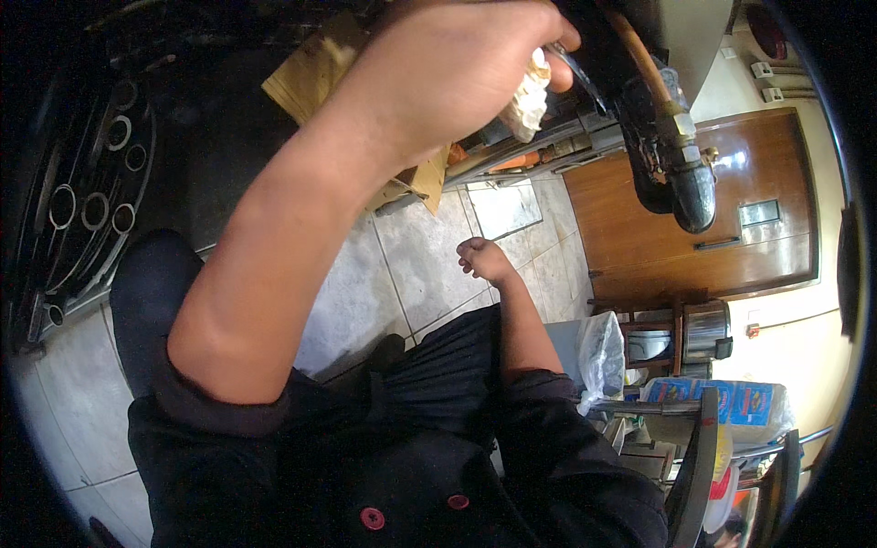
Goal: The person uses a wrench to tighten a gas pipe connection under a commercial stove. After securing the pipe, the person stands up and uses a lighter to ignite the gas burner on the stovetop, adjusting the flame until it stabilizes.
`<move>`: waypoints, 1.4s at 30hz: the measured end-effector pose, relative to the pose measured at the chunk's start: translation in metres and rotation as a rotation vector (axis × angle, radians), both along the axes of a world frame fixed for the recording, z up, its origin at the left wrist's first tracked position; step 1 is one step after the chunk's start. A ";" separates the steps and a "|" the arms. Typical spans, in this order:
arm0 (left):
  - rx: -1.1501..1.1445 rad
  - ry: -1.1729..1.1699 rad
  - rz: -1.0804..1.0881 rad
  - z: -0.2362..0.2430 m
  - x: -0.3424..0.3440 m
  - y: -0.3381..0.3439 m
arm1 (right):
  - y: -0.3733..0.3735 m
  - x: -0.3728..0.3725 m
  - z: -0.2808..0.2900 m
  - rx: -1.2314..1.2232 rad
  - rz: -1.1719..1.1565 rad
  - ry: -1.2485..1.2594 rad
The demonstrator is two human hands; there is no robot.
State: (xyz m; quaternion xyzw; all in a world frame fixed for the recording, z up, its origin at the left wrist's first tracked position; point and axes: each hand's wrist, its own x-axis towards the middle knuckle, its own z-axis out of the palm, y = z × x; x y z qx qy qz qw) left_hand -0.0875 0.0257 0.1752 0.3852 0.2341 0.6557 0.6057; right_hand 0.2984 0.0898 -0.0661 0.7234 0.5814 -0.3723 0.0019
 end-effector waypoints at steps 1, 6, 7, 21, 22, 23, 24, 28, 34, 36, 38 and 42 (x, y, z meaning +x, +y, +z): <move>0.014 -0.021 -0.036 -0.001 -0.001 0.001 | 0.000 -0.001 0.001 0.001 0.004 -0.008; 0.017 0.019 -0.073 0.003 -0.001 -0.001 | 0.001 -0.001 0.001 0.000 0.010 -0.003; 0.043 0.035 -0.022 0.002 0.002 0.000 | 0.001 -0.002 0.000 0.000 0.005 0.001; 0.574 0.340 0.627 -0.028 0.038 -0.011 | -0.004 -0.013 0.006 0.045 0.005 0.034; 0.542 0.244 0.596 -0.029 0.044 -0.012 | -0.005 -0.012 0.009 0.029 -0.008 0.030; 0.509 0.148 0.563 -0.027 0.053 -0.017 | -0.007 -0.011 0.012 0.014 -0.021 0.026; 0.476 0.052 0.535 -0.025 0.060 -0.023 | -0.008 -0.014 0.015 0.008 -0.030 0.022; 0.790 0.287 0.872 -0.044 0.086 -0.018 | -0.005 -0.018 0.011 -0.007 0.001 0.011; 0.924 0.287 0.979 -0.052 0.074 0.000 | -0.003 -0.016 0.010 0.013 0.081 -0.001; 0.810 0.220 0.862 -0.051 0.059 0.007 | -0.002 -0.005 0.004 0.045 0.155 -0.004; 0.495 0.003 0.285 -0.045 0.043 0.005 | -0.003 -0.003 0.000 0.064 0.205 0.002; 0.458 -0.120 0.116 -0.040 0.024 0.006 | -0.005 -0.027 0.022 -0.047 0.071 -0.073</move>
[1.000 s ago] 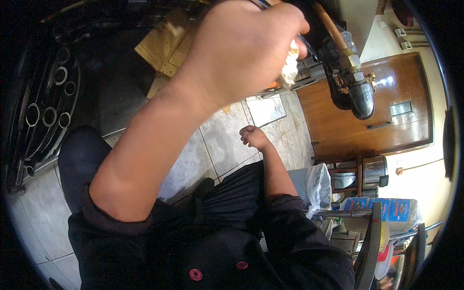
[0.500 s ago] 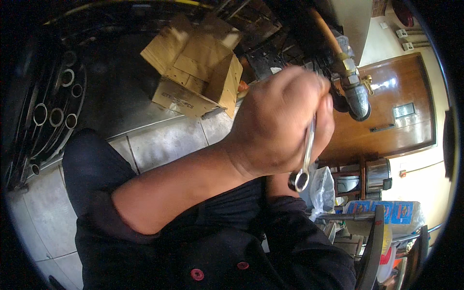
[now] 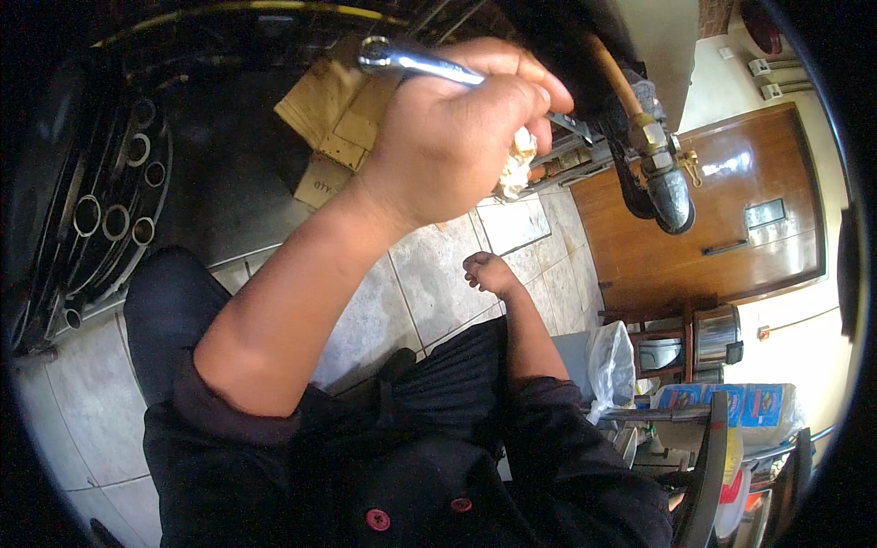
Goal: The person uses a wrench to tighten a gas pipe connection under a commercial stove. After securing the pipe, the person stands up and uses a lighter to ignite the gas burner on the stovetop, adjusting the flame until it stabilizes.
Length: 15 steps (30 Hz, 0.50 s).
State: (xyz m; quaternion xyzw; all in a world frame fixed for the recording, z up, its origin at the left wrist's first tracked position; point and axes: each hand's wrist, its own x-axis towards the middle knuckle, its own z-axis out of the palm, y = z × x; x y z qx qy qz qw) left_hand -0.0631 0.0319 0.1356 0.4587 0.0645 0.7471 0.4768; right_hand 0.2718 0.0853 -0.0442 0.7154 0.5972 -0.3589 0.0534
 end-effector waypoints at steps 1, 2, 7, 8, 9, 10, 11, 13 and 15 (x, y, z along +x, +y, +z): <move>0.069 0.052 0.102 0.001 -0.002 0.002 | 0.000 0.007 -0.006 0.029 -0.040 0.051; 0.038 0.047 0.045 0.003 -0.004 0.002 | 0.000 0.017 -0.015 0.058 -0.079 0.102; -0.003 0.107 0.004 0.003 -0.003 0.014 | 0.004 0.023 -0.020 0.028 -0.035 0.067; 0.010 0.091 -0.012 0.001 -0.005 0.020 | 0.005 0.019 -0.018 0.021 -0.027 0.058; 0.025 0.074 -0.035 0.002 -0.007 0.024 | 0.004 0.020 -0.018 0.024 -0.031 0.059; 0.039 0.057 -0.057 0.003 -0.009 0.026 | 0.003 0.021 -0.018 0.028 -0.036 0.059; -0.052 0.013 -0.212 0.004 -0.010 0.025 | 0.002 0.022 -0.019 0.031 -0.039 0.060; 0.009 0.036 -0.186 0.003 -0.011 0.030 | 0.002 0.022 -0.018 0.028 -0.045 0.059; 0.025 0.054 -0.154 0.003 -0.010 0.031 | 0.002 0.022 -0.019 0.035 -0.051 0.069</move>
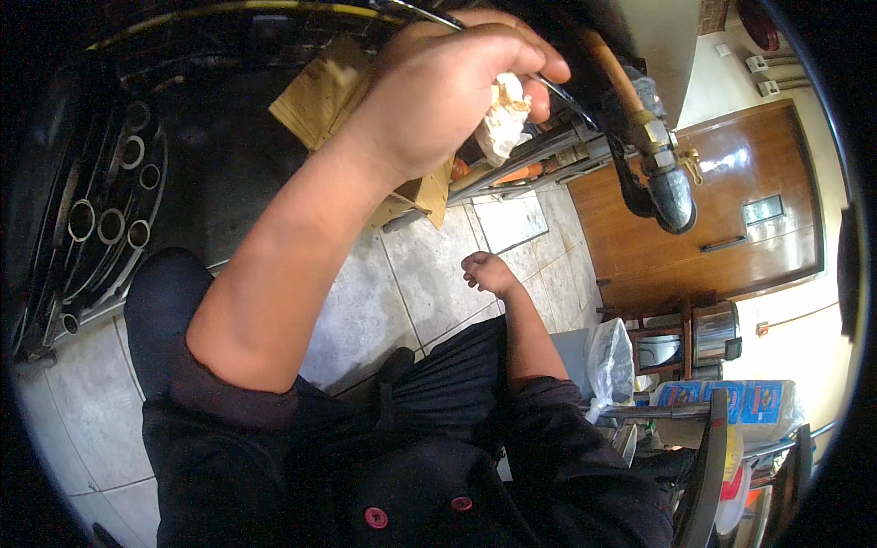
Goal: The person uses a wrench to tighten a gas pipe connection under a commercial stove. After securing the pipe, the person stands up and uses a lighter to ignite the gas burner on the stovetop, adjusting the flame until it stabilizes.
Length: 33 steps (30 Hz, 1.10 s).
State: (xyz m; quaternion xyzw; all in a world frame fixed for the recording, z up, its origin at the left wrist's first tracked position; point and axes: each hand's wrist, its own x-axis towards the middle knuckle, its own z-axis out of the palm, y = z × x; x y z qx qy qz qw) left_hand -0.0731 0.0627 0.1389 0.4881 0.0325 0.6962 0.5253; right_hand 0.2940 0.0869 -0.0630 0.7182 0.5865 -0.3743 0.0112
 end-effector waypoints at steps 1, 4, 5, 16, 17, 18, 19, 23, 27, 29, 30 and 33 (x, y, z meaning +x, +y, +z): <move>-0.013 0.007 0.018 0.002 0.002 -0.002 | 0.000 0.000 -0.001 0.008 -0.003 0.011; -0.043 0.002 0.028 0.004 0.005 -0.008 | 0.000 -0.002 -0.001 0.012 -0.006 0.019; -0.052 -0.005 0.024 0.005 0.006 -0.011 | 0.001 -0.003 -0.001 0.010 -0.006 0.018; 0.308 0.034 0.653 0.004 0.031 -0.032 | 0.004 -0.008 -0.001 0.006 0.045 0.021; 0.341 0.057 0.716 0.004 0.031 -0.032 | 0.004 -0.008 0.000 0.003 0.054 0.022; 0.375 0.083 0.783 0.004 0.031 -0.034 | -0.002 -0.017 0.012 0.025 0.055 0.039; 0.409 0.108 0.850 0.005 0.030 -0.036 | -0.008 -0.028 0.023 0.047 0.058 0.056; 0.488 0.083 0.922 0.007 0.035 -0.037 | 0.001 -0.018 0.008 0.010 0.041 -0.035; 0.555 0.138 1.013 0.006 0.039 -0.037 | -0.004 -0.010 0.004 0.011 0.011 -0.009; 0.543 0.156 1.007 0.008 0.035 -0.041 | 0.004 -0.009 0.000 0.016 0.073 0.016; 0.488 0.208 0.940 0.011 0.032 -0.045 | 0.003 -0.011 0.004 0.013 0.063 0.008; 0.429 0.253 0.855 0.010 0.027 -0.043 | 0.006 -0.018 0.019 0.029 0.206 -0.138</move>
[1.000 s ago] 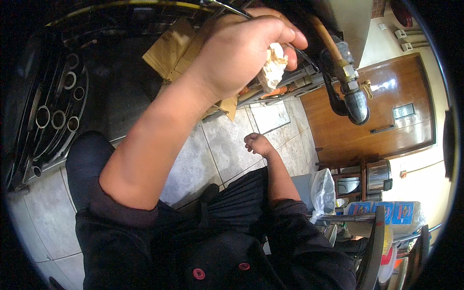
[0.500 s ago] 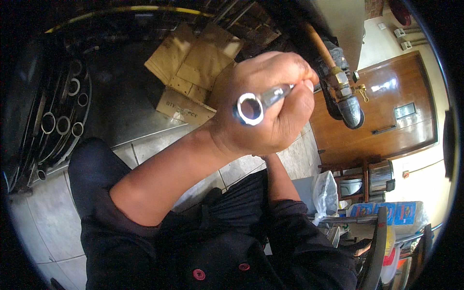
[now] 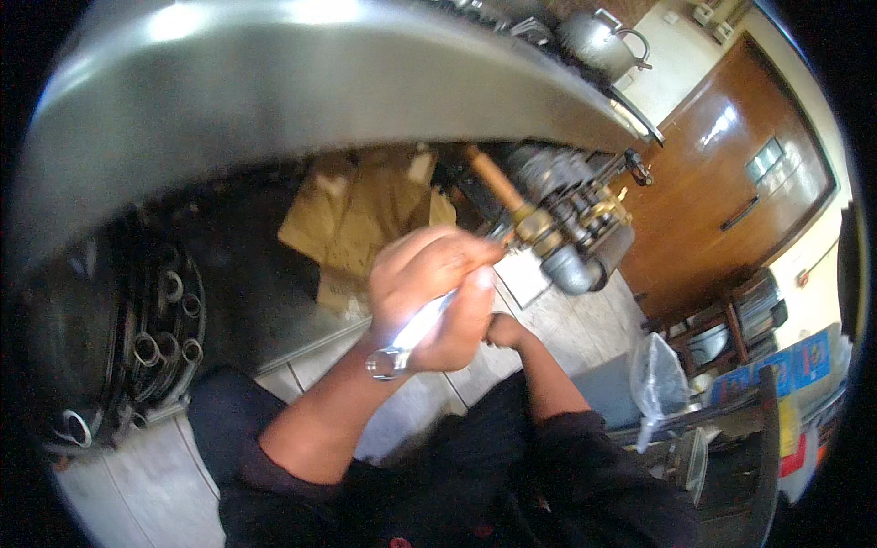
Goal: The person uses a wrench to tighten a gas pipe connection under a commercial stove. After securing the pipe, the person stands up and uses a lighter to ignite the gas burner on the stovetop, adjusting the flame until it stabilizes.
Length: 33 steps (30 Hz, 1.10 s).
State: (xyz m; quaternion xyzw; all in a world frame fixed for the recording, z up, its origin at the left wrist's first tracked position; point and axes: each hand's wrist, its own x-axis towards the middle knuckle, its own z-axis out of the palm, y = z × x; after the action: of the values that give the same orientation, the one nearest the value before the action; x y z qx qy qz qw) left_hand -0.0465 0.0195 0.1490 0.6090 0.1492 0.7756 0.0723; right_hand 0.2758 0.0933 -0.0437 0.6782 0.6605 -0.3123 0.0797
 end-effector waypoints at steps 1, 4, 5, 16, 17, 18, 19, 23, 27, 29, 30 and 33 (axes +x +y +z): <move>-0.076 -0.049 -0.066 -0.003 0.001 0.001 | -0.004 0.012 -0.007 0.045 -0.011 0.096; -0.467 -0.290 -0.204 -0.015 -0.005 0.004 | -0.004 0.020 -0.013 0.091 0.061 0.191; -0.517 -0.310 -0.188 -0.017 -0.009 0.009 | -0.008 0.010 -0.004 0.058 0.001 0.161; -1.465 0.437 0.143 -0.138 -0.032 0.078 | -0.018 0.037 -0.078 0.078 0.385 0.383; -1.485 0.625 0.166 -0.141 -0.038 0.074 | -0.022 0.040 -0.074 0.079 0.398 0.395; -1.445 0.784 0.124 -0.136 -0.043 0.068 | -0.026 0.042 -0.060 0.079 0.419 0.412; -1.390 0.910 0.030 -0.133 -0.043 0.061 | -0.025 0.043 -0.027 -0.081 0.463 0.284; -1.245 1.199 -0.279 -0.094 -0.041 -0.007 | -0.047 0.068 -0.074 -0.063 0.240 0.245; -1.303 1.324 -0.396 -0.005 -0.022 -0.077 | -0.090 0.067 0.028 -0.030 -0.141 0.471; -1.570 1.446 -0.411 0.066 -0.001 -0.082 | -0.109 0.063 0.082 -0.097 -0.422 0.562; -1.631 1.580 -0.497 0.104 0.007 -0.079 | -0.117 0.065 0.116 -0.143 -0.560 0.579; -1.664 1.685 -0.640 0.184 0.009 -0.073 | -0.137 0.099 0.156 0.313 0.237 0.322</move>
State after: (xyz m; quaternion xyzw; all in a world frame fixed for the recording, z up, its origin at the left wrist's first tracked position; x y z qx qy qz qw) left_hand -0.0379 -0.0538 0.3329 0.6974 0.4429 -0.2453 0.5072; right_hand 0.3748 -0.0440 0.1123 0.5416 0.7799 -0.2985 -0.0965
